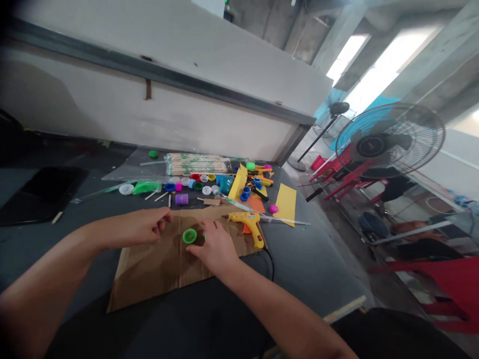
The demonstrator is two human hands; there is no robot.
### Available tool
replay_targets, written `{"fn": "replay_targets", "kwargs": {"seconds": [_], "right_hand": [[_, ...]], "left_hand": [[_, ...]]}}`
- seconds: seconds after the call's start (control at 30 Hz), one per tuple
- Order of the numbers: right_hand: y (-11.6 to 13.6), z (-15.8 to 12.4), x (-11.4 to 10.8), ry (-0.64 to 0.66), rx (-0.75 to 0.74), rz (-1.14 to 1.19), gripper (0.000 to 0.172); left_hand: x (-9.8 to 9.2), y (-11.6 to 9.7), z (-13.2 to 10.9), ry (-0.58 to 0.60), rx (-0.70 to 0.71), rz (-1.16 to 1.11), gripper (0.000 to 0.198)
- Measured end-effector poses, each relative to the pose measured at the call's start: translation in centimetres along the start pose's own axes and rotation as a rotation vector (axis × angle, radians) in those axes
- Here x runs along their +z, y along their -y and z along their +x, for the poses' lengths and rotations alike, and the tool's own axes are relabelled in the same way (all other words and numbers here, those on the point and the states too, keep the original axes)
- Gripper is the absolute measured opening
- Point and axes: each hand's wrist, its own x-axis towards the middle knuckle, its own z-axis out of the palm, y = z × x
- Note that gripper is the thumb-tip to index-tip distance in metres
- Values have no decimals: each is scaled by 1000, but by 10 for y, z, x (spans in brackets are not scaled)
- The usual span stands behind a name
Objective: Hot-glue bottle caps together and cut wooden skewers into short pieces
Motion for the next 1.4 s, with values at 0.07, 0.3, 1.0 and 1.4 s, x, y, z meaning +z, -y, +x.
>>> {"fn": "replay_targets", "kwargs": {"seconds": [0.07,0.3,1.0,1.4], "right_hand": [[-2,0,-1,28,19,24,73],[-3,0,-5,60,91,152,78],[44,26,-7,105,-125,61,57],[52,51,20,100,-237,-103,29]], "left_hand": [[-7,3,-3,-9,-15,-28,36],[-35,13,-12,-330,-125,117,25],[-61,0,-37,-863,-230,-470,25],[-70,-4,-50,-815,-204,-776,18]]}}
